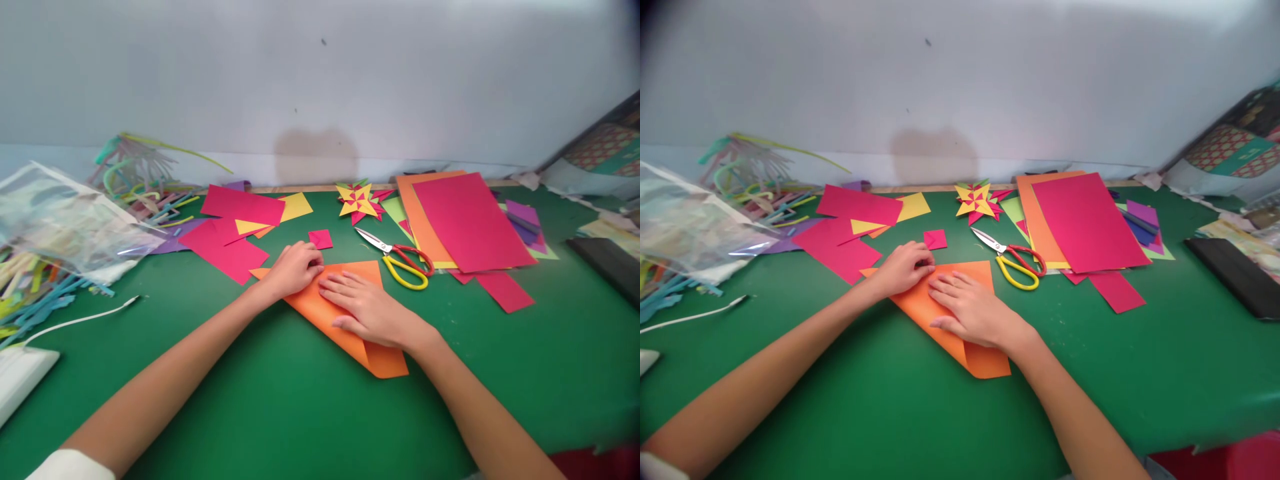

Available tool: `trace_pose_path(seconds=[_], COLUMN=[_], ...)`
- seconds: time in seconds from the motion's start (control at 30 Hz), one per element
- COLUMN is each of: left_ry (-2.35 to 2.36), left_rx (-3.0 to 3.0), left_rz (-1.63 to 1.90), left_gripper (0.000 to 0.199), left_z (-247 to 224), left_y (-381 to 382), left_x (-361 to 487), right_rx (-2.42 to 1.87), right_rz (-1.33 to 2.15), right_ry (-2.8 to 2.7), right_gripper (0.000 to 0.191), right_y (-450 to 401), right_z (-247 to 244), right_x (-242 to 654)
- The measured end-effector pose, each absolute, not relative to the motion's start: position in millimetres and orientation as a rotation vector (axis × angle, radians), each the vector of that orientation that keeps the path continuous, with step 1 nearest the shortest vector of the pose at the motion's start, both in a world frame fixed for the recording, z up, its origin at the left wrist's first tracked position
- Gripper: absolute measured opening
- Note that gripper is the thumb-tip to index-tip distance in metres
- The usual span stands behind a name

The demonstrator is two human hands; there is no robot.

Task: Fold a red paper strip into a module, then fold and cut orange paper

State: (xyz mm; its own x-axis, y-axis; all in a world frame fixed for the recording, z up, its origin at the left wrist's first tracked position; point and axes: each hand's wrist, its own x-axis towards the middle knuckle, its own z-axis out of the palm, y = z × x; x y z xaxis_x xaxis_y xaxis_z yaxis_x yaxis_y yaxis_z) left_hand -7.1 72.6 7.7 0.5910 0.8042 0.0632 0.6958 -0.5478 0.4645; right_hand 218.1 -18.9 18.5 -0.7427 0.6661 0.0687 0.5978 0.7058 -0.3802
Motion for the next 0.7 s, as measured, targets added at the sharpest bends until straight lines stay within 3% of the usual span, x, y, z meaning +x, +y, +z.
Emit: trace_pose_path(seconds=[0.7], left_ry=[1.213], left_rx=[2.426], left_rz=[0.393], left_gripper=[0.012], left_z=[4.5], left_y=[81.8], left_x=[-10.2], right_rx=[-0.895], right_rz=[0.563], right_ry=[-2.907], right_gripper=[0.098], right_y=[-111.3], right_z=[9.6], right_x=[244.0])
